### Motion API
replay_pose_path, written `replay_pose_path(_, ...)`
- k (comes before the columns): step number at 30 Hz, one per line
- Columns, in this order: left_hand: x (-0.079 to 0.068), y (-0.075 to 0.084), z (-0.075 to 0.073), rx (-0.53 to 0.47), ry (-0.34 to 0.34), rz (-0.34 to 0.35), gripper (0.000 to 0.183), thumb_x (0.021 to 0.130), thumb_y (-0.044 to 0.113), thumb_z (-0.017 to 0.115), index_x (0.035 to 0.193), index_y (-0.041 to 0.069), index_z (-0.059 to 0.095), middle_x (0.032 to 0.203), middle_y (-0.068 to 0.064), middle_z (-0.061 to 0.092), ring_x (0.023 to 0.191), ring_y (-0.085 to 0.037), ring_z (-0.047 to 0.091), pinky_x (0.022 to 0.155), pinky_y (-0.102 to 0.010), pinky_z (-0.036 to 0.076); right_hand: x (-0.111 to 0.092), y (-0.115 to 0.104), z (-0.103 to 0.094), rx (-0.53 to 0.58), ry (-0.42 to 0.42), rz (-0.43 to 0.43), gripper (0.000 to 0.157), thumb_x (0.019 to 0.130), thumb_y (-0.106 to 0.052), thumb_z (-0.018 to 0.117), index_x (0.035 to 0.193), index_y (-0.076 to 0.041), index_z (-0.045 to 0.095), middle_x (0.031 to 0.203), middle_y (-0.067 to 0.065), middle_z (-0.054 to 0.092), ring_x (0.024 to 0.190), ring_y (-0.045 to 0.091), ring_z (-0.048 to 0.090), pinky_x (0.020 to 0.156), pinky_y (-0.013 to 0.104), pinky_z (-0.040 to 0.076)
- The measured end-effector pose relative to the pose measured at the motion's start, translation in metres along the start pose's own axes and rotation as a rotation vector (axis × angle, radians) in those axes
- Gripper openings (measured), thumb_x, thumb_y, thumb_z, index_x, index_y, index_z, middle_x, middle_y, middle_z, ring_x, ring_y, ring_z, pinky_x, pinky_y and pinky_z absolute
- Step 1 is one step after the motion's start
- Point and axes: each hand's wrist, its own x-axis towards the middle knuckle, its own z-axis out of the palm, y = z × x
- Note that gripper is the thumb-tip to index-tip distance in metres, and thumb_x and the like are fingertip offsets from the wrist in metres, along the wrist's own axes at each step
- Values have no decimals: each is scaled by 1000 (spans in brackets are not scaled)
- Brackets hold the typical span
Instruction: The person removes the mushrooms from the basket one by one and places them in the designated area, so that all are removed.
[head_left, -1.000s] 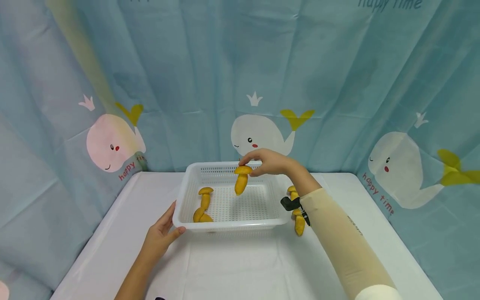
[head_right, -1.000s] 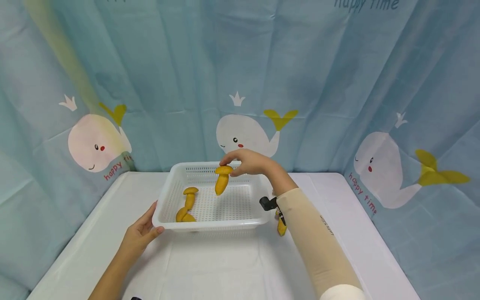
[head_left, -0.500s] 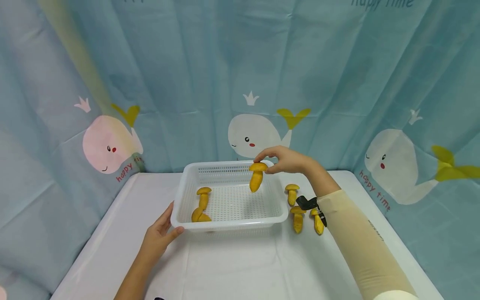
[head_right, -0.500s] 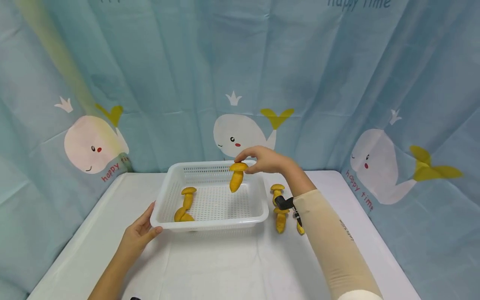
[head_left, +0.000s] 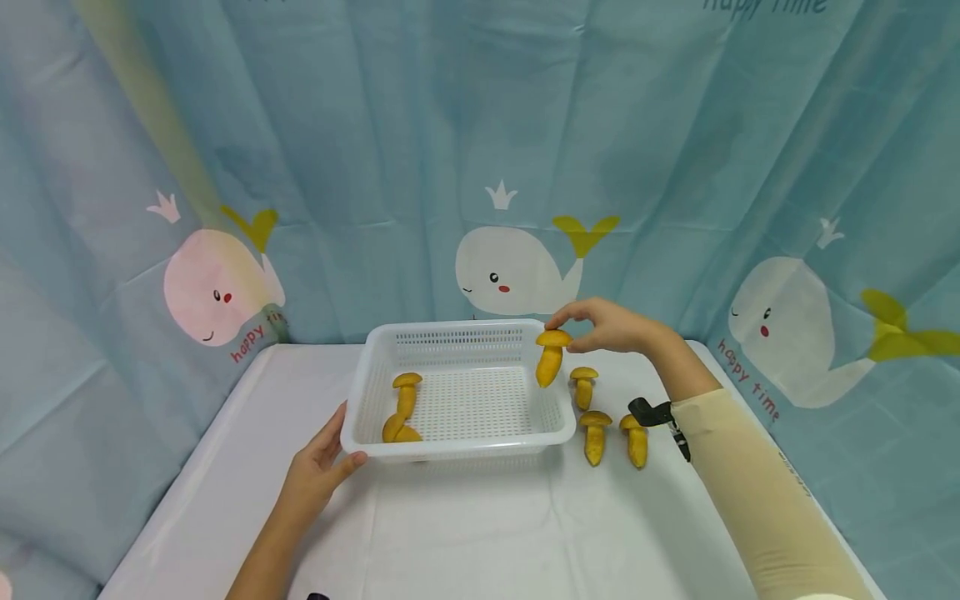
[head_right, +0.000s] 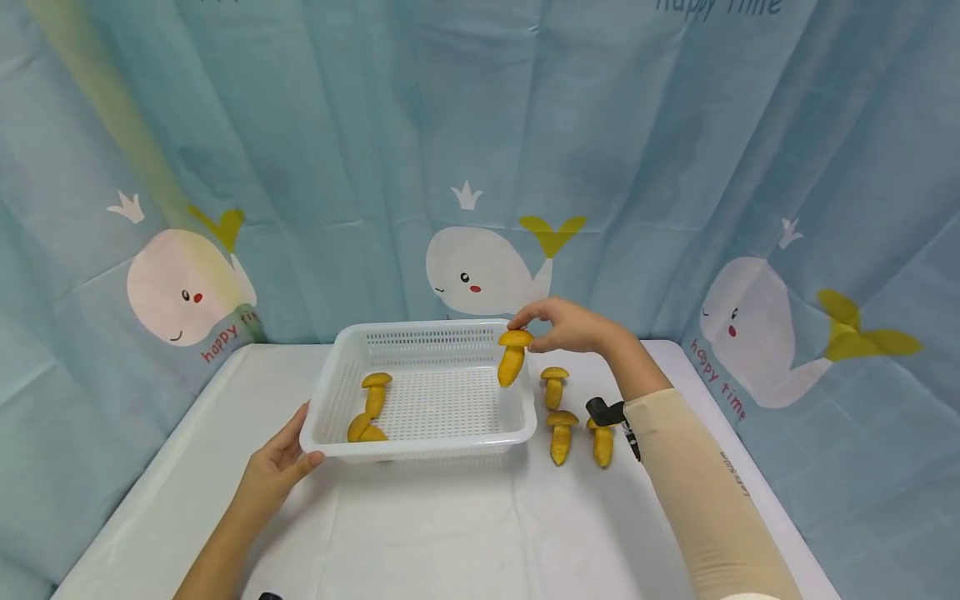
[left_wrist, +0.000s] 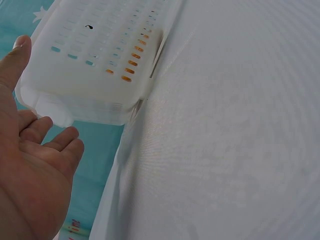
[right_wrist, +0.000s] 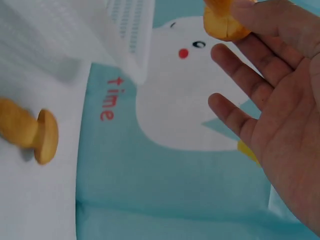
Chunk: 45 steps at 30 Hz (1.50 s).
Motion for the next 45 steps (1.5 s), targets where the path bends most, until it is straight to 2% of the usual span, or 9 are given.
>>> replay_pose_path(6,1,1,0,-4,2,-5,87,93,17,78,162,33,28,169,5,26,153,-32,27,103,-10,41,-16,22,-6,7,4,51,39,94,-11,73,130,-25,69,142,1,61,145,37,41,114,65,39)
replay_pose_path(9,1,2,0,6,3,-8,87,92,18,78,162,33,28,169,6,26,153,-32,27,105,-14,40,-22,33,-8,0,11,60,38,94,-13,73,131,-24,68,141,2,62,144,38,42,112,65,41)
replay_pose_path(16,0,3,0,6,-6,3,88,92,15,78,163,30,28,169,3,25,153,-35,27,105,-15,41,-36,60,-11,0,26,75,39,95,-15,73,134,-21,67,141,5,62,144,45,39,114,70,35)
replay_pose_path(19,0,3,-1,15,-11,0,88,92,16,77,163,30,27,169,3,25,152,-35,28,107,-20,41,-41,69,-10,4,31,96,40,95,-14,73,134,-20,67,141,6,63,144,46,39,114,71,34)
replay_pose_path(24,0,4,-1,40,-10,-20,88,92,21,78,163,33,27,169,4,25,152,-33,30,108,-31,40,-50,86,-9,28,32,132,42,96,-13,72,137,-16,65,141,10,62,143,47,39,114,69,35)
replay_pose_path(33,-1,1,0,48,-2,-30,88,92,21,78,163,32,26,169,3,25,152,-34,29,107,-34,41,-56,126,1,107,27,180,43,98,-11,68,140,-4,60,142,20,59,137,47,45,111,65,42)
replay_pose_path(37,-1,1,1,46,-3,-31,88,93,21,77,163,32,26,168,3,25,152,-33,29,107,-34,41,-58,140,6,130,23,215,45,99,-11,67,142,-3,58,143,21,57,134,44,49,109,61,46)
replay_pose_path(45,-1,-1,-1,34,1,-1,86,94,18,76,163,30,27,169,2,24,152,-33,28,107,-24,41,-55,158,12,135,10,244,47,97,-13,69,141,-3,59,143,21,58,135,44,48,113,63,41)
